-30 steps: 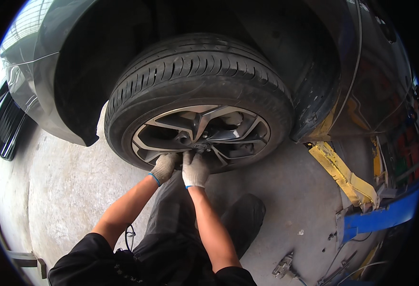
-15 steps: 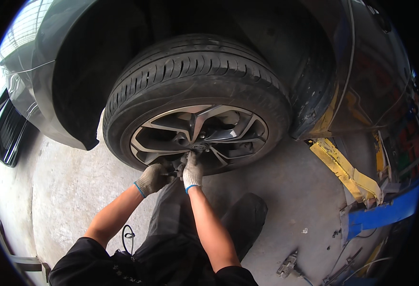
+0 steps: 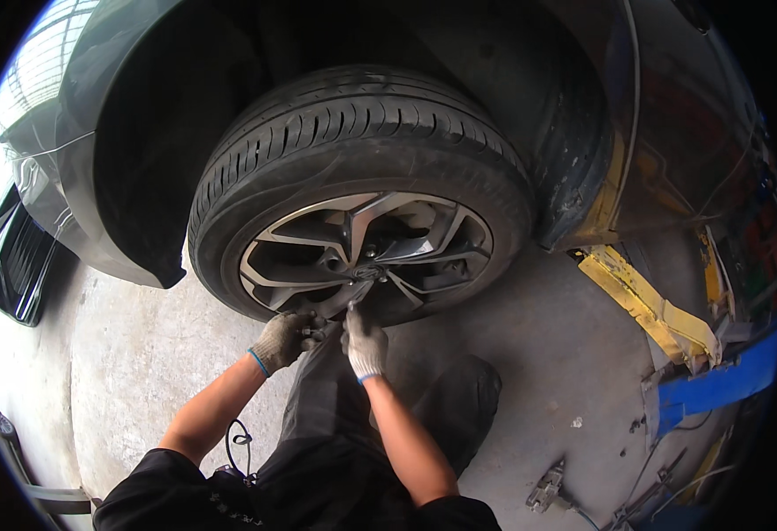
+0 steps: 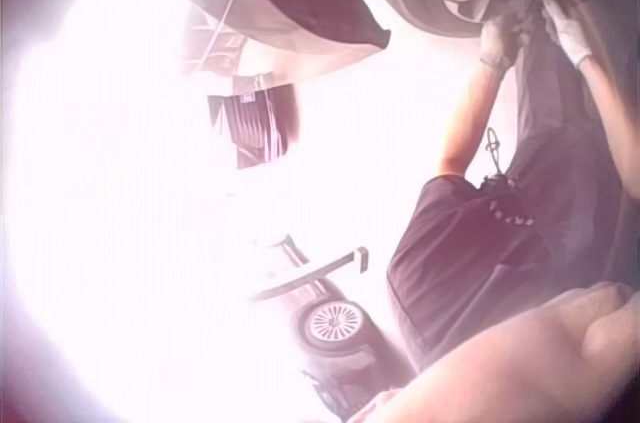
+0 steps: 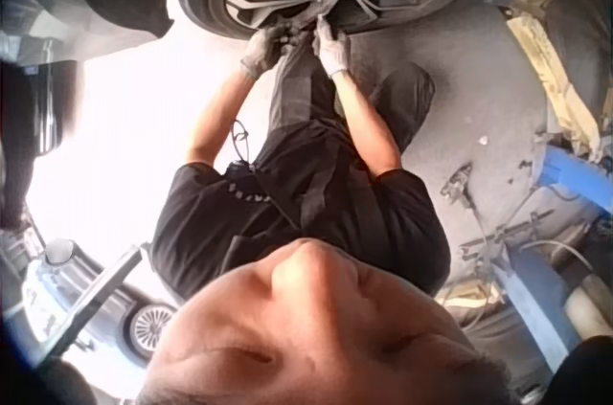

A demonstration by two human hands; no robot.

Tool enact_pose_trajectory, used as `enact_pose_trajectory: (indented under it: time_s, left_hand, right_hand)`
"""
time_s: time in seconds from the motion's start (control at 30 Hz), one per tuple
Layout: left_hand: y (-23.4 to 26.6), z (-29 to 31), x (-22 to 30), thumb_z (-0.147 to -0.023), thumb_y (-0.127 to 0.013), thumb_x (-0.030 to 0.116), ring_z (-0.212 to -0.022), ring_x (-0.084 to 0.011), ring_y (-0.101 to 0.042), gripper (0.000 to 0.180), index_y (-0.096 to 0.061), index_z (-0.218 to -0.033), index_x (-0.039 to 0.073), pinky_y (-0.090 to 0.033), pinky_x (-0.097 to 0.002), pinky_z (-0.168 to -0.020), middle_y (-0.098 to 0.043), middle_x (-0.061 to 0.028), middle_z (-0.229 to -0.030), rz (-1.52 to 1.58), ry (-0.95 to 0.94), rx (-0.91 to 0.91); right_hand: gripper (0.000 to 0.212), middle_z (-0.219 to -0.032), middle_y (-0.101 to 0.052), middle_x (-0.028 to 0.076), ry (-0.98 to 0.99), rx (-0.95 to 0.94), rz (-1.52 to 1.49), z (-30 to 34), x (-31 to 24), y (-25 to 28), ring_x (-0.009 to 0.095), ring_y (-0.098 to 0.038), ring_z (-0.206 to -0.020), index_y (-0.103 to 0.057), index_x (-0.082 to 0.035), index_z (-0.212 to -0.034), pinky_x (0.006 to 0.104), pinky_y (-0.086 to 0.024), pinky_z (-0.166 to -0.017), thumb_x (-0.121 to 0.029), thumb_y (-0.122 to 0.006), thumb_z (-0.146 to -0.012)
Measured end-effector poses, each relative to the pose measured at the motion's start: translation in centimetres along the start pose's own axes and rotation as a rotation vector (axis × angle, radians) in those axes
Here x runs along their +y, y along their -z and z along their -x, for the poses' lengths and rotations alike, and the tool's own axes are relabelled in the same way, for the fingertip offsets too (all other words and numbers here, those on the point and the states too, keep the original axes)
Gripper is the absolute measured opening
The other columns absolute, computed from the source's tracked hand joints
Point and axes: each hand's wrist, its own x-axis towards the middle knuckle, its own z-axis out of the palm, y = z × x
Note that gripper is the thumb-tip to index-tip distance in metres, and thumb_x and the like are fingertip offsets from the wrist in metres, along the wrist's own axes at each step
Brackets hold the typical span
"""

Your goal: The person removes a tire from a car using an impact wrench, rolls it away, retrieves another tire, and mounts it onto the wheel hub. They hand-tighten the lug nuts, then use the impact wrench to fully tighten them.

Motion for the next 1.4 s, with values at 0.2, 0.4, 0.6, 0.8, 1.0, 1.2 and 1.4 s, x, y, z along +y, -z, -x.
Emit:
enact_pose_trajectory:
  time_s: [0.2, 0.4, 0.6, 0.8, 1.0, 1.2, 1.4]
  left_hand:
    - [-5.1, 0.6, 3.1, -0.085, -0.057, -0.007, -0.103, -0.0286, -0.066, 0.042, -0.051, -0.126, 0.000, -0.054, -0.0409, -0.090, -0.061, -0.0154, -0.121, 0.356, 0.155, -0.015]
    - [-8.8, 0.9, 3.9, -0.085, -0.049, -0.014, -0.103, -0.0281, -0.065, 0.040, -0.051, -0.123, -0.001, -0.053, -0.0409, -0.093, -0.060, -0.0143, -0.120, 0.401, 0.133, -0.057]
    - [-8.6, -0.5, 3.0, -0.084, -0.050, -0.015, -0.106, -0.0287, -0.066, 0.037, -0.054, -0.117, 0.001, -0.053, -0.0388, -0.094, -0.063, -0.0121, -0.114, 0.321, 0.072, -0.116]
    - [-10.9, -0.8, 3.7, -0.081, -0.052, -0.012, -0.104, -0.0304, -0.067, 0.042, -0.052, -0.120, 0.002, -0.053, -0.0405, -0.091, -0.064, -0.0146, -0.115, 0.295, 0.024, -0.212]
    - [-12.9, -2.2, 3.7, -0.089, -0.058, 0.011, -0.103, -0.0325, -0.065, 0.029, -0.057, -0.118, 0.005, -0.051, -0.0470, -0.093, -0.064, -0.0145, -0.118, 0.448, 0.103, -0.232]
    - [-13.2, -5.1, 0.9, -0.097, -0.054, 0.033, -0.115, -0.0264, -0.056, 0.035, -0.060, -0.121, 0.008, -0.042, -0.0383, -0.103, -0.063, -0.0083, -0.120, 0.085, -0.062, -0.382]
    - [-12.9, -7.2, 0.0, -0.102, -0.040, 0.029, -0.127, -0.0280, -0.047, 0.040, -0.048, -0.135, 0.007, -0.034, -0.0396, -0.111, -0.053, -0.0113, -0.136, 0.391, 0.138, -0.401]
  right_hand:
    - [0.041, -0.079, -0.067, 0.018, 0.438, -0.268, 1.074, 3.6, -4.7, 3.1, 0.037, -0.066, -0.076, -0.065, -0.005, -0.094, 0.0449, -0.052, -0.069, -0.045, -0.066, -0.088]
    - [0.043, -0.084, -0.068, 0.017, 0.548, -0.300, 1.223, 3.7, -5.5, 3.7, 0.038, -0.066, -0.082, -0.061, -0.004, -0.091, 0.0470, -0.052, -0.072, -0.047, -0.065, -0.088]
    - [0.038, -0.081, -0.067, 0.015, 0.780, -0.214, 1.327, 4.3, -6.8, 3.6, 0.035, -0.067, -0.078, -0.061, -0.005, -0.091, 0.0459, -0.052, -0.069, -0.043, -0.068, -0.085]
    - [0.039, -0.085, -0.068, 0.017, 0.639, -0.222, 0.972, 4.5, -7.2, 4.2, 0.038, -0.066, -0.079, -0.063, -0.004, -0.096, 0.0461, -0.053, -0.071, -0.040, -0.069, -0.086]
    - [0.027, -0.084, -0.067, 0.016, 0.525, -0.154, 0.725, 4.1, -6.6, 5.4, 0.032, -0.064, -0.075, -0.062, -0.004, -0.099, 0.0396, -0.051, -0.070, -0.028, -0.068, -0.089]
    - [0.042, -0.091, -0.069, 0.022, 0.372, 0.247, 0.752, 1.1, -8.4, 6.6, 0.041, -0.066, -0.089, -0.062, -0.005, -0.109, 0.0471, -0.051, -0.076, -0.042, -0.063, -0.089]
    - [0.046, -0.097, -0.067, 0.027, 0.418, 0.327, 0.855, -2.0, -9.4, 5.7, 0.045, -0.064, -0.094, -0.062, -0.002, -0.102, 0.0507, -0.050, -0.080, -0.046, -0.059, -0.090]
